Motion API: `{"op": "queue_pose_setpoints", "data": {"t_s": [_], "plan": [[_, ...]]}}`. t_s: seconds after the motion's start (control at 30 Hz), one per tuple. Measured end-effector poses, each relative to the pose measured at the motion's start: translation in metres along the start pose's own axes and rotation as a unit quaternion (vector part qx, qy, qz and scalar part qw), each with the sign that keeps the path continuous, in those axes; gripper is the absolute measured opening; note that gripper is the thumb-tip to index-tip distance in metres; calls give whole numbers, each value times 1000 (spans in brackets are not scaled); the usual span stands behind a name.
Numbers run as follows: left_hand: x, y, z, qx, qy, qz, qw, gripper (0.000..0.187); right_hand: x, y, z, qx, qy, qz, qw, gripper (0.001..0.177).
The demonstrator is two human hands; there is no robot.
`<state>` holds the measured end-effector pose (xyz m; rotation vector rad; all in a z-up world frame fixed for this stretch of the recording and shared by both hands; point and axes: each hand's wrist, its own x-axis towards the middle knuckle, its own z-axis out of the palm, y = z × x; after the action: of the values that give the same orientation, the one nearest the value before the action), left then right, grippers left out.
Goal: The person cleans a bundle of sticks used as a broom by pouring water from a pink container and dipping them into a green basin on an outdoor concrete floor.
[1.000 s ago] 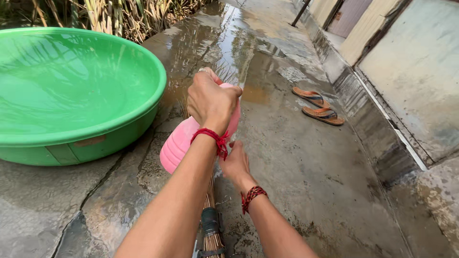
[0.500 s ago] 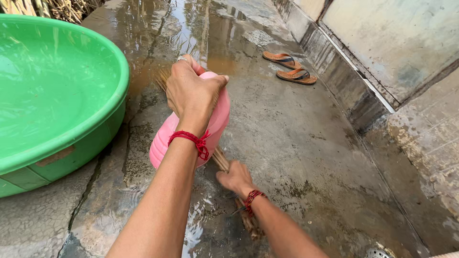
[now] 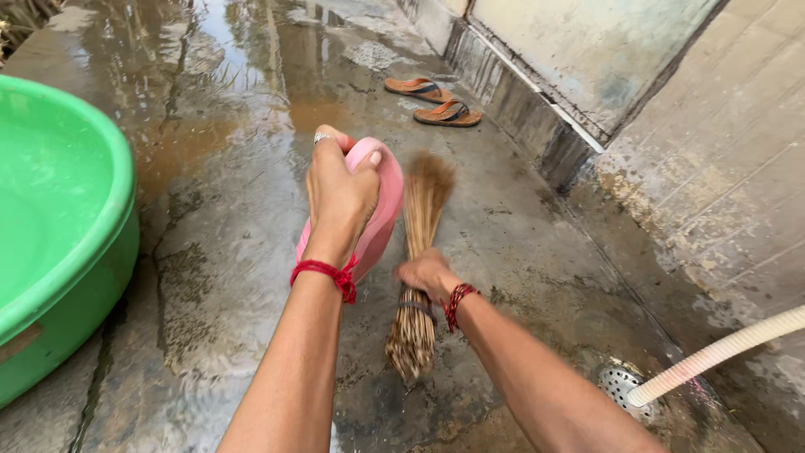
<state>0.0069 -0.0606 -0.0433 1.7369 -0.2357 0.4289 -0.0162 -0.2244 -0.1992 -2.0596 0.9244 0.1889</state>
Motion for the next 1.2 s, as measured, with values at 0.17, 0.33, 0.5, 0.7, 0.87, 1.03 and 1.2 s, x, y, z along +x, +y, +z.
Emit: {"op": "queue_pose_setpoints", "data": {"t_s": [0.17,0.33,0.5,0.7,0.87,1.03,1.2], "plan": [[-2,13,28,-27,0,-11,1000,25,-25,16,-60,-84,-85,-146,982,57],[0,27,47,-43,0,9,999,23,-46,19,-141,144,-80,-47,985,88],[3,34,72,-34,5,3,999,27,0,62,-144,302,136,58,942,56],[20,41,141,21,-54,74,996,28,54,67,-138,131,112,25,985,98],[72,45,227,151,-160,133,966,28,31,29,-223,12,67,-33,997,95],[145,62,361,180,-141,280,932,26,54,24,-302,-138,95,-122,978,96],[189,91,444,188,-83,290,935,14,112,38,-348,-144,86,-51,985,95]]}}
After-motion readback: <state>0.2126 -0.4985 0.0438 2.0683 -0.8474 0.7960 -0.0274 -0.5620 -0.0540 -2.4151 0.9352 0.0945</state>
